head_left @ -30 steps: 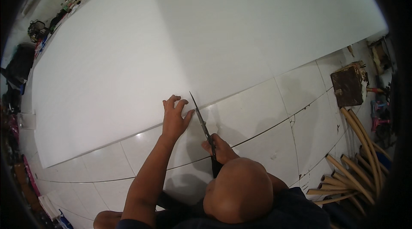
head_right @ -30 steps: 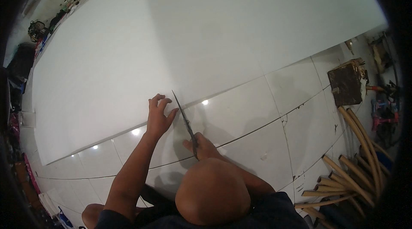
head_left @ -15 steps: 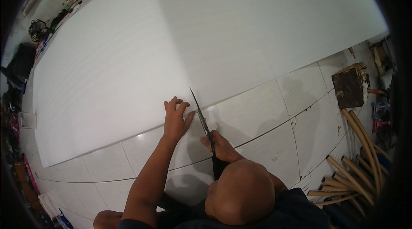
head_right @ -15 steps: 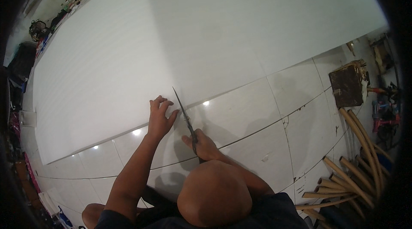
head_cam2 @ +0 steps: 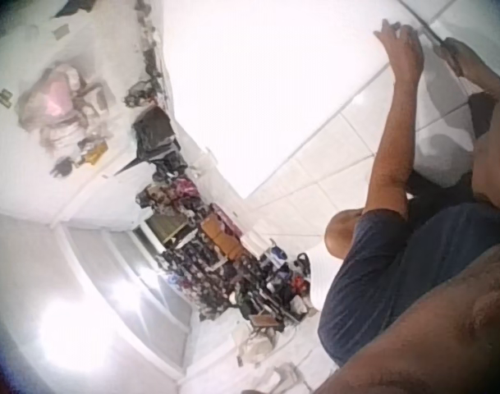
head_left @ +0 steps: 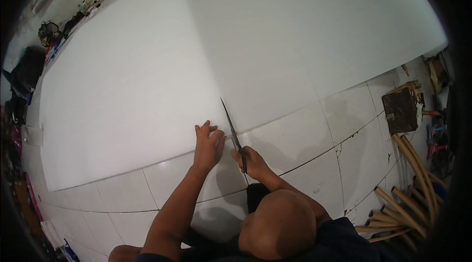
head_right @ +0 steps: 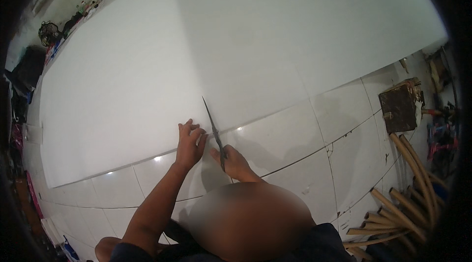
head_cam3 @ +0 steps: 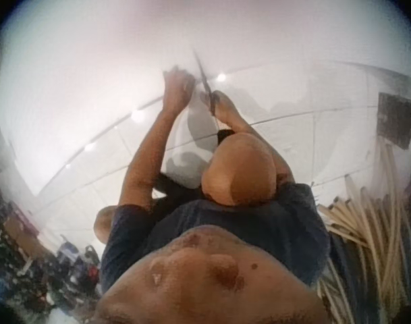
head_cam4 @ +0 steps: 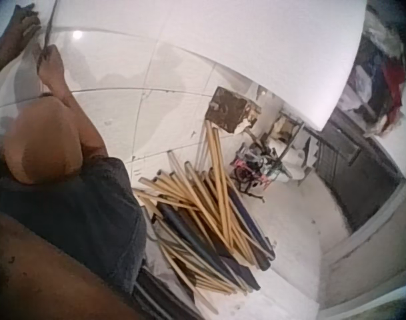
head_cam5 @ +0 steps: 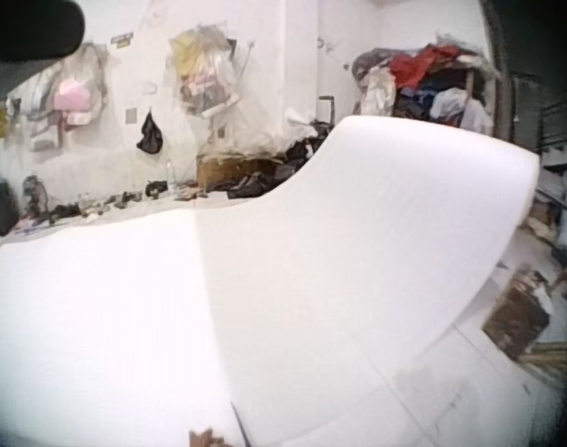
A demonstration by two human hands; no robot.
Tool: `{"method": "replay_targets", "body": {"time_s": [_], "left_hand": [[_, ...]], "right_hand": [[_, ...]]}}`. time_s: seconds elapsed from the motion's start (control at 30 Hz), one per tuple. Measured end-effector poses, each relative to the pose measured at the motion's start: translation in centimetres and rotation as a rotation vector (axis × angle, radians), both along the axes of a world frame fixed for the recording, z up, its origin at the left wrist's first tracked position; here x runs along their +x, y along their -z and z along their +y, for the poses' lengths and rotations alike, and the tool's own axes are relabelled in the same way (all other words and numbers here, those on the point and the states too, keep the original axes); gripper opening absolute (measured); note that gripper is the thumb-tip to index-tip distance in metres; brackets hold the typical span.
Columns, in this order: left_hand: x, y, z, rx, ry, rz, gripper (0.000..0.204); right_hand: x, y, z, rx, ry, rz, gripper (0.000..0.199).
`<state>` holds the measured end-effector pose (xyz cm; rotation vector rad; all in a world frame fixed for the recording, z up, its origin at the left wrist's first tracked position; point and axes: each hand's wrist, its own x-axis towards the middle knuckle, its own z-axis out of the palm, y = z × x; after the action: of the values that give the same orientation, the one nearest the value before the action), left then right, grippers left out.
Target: The person sits on the floor and uses scissors to cut a large white foam sheet into smaller rectangular pieces. They repeatedly cut the foam, fold it, and use a metal can to weigh down the material during the process.
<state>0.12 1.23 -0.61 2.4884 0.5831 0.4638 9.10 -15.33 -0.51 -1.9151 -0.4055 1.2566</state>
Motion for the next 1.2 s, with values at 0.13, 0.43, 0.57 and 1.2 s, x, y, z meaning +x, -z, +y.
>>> {"method": "replay_targets", "body": {"time_s": [0.13, 0.43, 0.57, 1.2], "left_hand": [[0.5, 0.4, -0.3, 0.008, 0.011, 0.01, 0.017], [0.1, 0.4, -0.2, 0.111, 0.049, 0.068, 0.029], [0.2, 0.8, -0.2, 0.112, 0.056, 0.074, 0.03], [0.2, 0.0, -0.3, 0.141, 0.099, 0.131, 0.039]], "right_hand": [[0.6, -0.7, 0.1, -0.007, -0.014, -0.1, 0.065], [3.3, -2.4, 4.6, 0.062, 0.037, 0.049, 0.071], [3.3, -1.9, 4.9, 0.16, 0.078, -0.054, 0.058], [9.4, -3.4, 12.5, 0.16, 0.047, 0.156, 0.061]]}}
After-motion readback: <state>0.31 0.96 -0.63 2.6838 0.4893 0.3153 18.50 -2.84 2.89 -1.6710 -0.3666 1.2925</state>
